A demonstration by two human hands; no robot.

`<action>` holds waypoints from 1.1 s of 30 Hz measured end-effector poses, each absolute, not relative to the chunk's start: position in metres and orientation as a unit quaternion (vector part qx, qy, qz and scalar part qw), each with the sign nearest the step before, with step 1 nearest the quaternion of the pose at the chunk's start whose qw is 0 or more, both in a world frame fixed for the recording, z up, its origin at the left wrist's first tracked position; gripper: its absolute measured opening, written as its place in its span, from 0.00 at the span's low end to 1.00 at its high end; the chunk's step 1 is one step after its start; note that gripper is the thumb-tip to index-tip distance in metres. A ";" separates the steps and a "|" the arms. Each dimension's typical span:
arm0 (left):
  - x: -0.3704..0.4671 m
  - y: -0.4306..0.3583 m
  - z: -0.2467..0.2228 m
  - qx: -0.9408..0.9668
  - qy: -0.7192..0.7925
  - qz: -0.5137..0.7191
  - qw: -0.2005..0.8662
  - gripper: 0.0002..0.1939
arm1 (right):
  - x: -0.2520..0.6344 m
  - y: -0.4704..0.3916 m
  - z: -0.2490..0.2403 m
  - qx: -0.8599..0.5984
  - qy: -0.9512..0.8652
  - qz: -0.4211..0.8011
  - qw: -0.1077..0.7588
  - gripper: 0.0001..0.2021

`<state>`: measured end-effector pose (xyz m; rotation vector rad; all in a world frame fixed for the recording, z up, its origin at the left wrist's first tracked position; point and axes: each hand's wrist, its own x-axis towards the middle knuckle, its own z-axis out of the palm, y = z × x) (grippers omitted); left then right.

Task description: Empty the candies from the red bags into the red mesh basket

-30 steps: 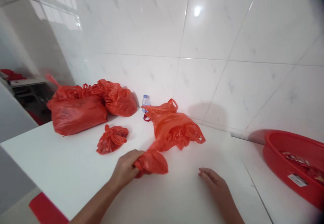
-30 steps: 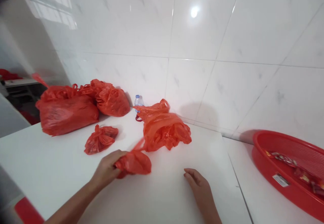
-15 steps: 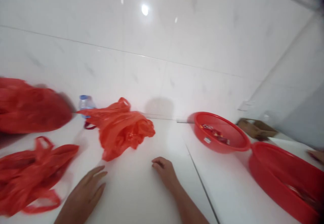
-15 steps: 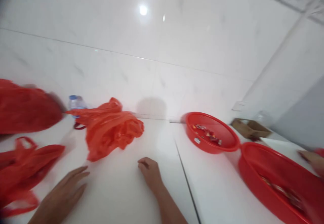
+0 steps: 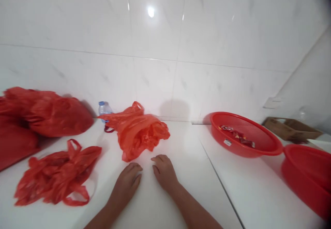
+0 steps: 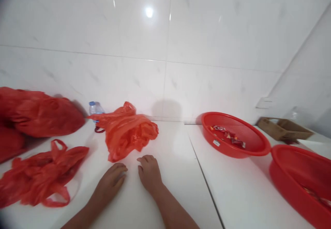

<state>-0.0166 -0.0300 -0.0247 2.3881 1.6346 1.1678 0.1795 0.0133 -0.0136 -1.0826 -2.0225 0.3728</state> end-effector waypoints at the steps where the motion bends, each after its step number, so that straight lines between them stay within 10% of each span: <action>1: -0.016 -0.032 -0.021 0.733 0.541 0.412 0.003 0.08 | 0.166 0.015 -0.012 -0.418 -0.802 0.140 0.402 0.21; 7: -0.018 -0.037 -0.012 0.612 0.575 0.537 -0.079 0.25 | 0.099 0.030 -0.008 -0.385 -0.792 0.155 0.448 0.34; 11: -0.017 -0.028 -0.016 0.642 0.564 0.519 -0.024 0.35 | 0.085 0.038 -0.015 -0.352 -0.817 0.191 0.416 0.18; 23: -0.031 0.040 -0.021 0.644 0.653 0.389 0.088 0.32 | 0.137 0.019 -0.008 -0.433 -0.664 0.349 0.498 0.02; 28: -0.030 0.058 -0.025 0.613 0.689 0.377 0.093 0.34 | 0.195 -0.002 -0.006 -0.510 -0.613 0.409 0.443 0.16; 33: -0.030 0.069 -0.025 0.597 0.696 0.393 0.071 0.33 | 0.236 -0.023 -0.007 -0.492 -0.650 0.419 0.401 0.09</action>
